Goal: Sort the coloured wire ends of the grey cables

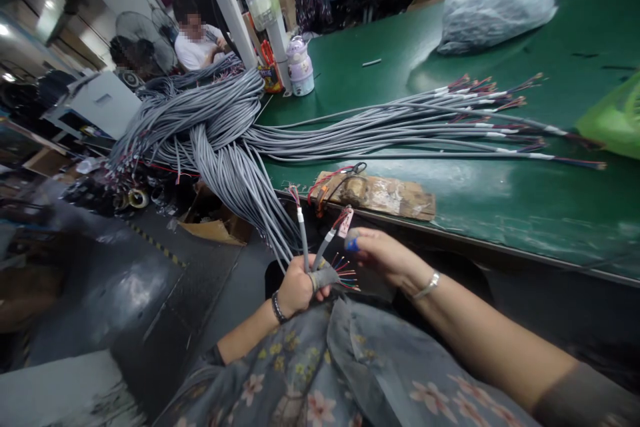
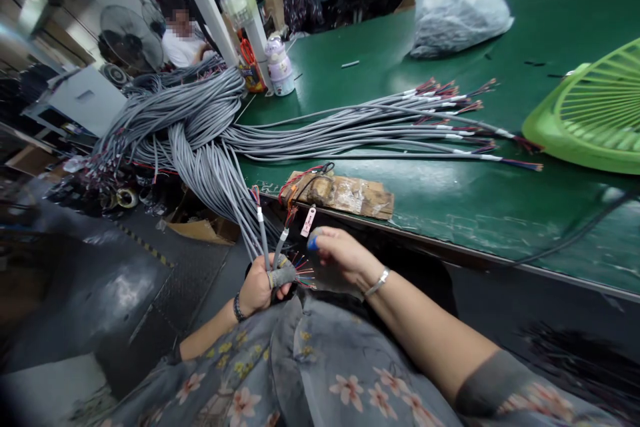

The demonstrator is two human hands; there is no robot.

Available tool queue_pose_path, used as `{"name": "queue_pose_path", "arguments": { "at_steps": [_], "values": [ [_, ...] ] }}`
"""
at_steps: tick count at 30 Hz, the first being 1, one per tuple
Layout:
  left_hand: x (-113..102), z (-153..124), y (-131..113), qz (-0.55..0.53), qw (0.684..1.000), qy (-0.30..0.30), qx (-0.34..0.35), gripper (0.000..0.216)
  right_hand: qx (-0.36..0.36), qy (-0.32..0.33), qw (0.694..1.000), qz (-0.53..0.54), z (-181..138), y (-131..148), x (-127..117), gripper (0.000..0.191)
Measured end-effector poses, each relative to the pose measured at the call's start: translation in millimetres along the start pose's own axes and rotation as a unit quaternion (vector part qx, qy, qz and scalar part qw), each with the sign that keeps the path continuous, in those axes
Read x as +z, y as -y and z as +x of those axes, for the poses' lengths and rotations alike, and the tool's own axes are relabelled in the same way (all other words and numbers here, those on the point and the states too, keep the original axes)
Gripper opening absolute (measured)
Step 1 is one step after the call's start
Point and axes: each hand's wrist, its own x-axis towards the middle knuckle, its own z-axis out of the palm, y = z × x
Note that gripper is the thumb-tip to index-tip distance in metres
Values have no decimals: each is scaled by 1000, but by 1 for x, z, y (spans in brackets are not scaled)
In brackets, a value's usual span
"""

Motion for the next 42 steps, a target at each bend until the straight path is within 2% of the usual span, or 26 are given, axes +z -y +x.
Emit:
{"name": "queue_pose_path", "arguments": {
  "at_steps": [2, 7, 11, 13, 15, 18, 20, 22, 26, 30, 36, 42],
  "values": [
    [0, -1, 0, -16, 1000, -18, -5, 38, -17, -31, 999, 20, 3, 4, -11, 27],
    [1, 2, 1, -77, 997, -27, 1, 40, 15, -22, 997, 70, 4, 5, -20, 31],
    [7, 9, -4, -125, 992, -27, -7, 41, 42, 41, 994, 97, 8, 1, -11, 43],
    [11, 13, -7, -141, 990, -23, -6, 41, 21, 61, 995, 81, 12, 0, -6, 50],
    [16, 16, -9, -155, 988, -18, 0, 41, -39, 31, 998, 48, 16, -1, -2, 52],
    [23, 22, -9, -167, 986, -15, 8, 40, -147, -68, 987, -17, 18, -3, 2, 54],
    [27, 25, -8, -168, 986, -16, 12, 40, -179, -108, 978, -21, 18, -5, 5, 56],
    [30, 28, -6, -167, 986, -22, 16, 40, -154, -79, 985, 21, 20, -6, 8, 58],
    [33, 29, -5, -166, 985, -41, 21, 41, -62, 29, 988, 136, 25, -9, 10, 56],
    [33, 27, -6, -155, 986, -51, 15, 41, -61, 31, 979, 193, 31, -11, 10, 49],
    [31, 26, -2, -128, 991, -41, 12, 42, -56, 31, 974, 215, 31, -13, 10, 46],
    [29, 21, -2, -127, 991, -39, 18, 42, -26, 81, 972, 219, 24, -10, 7, 52]
  ]
}}
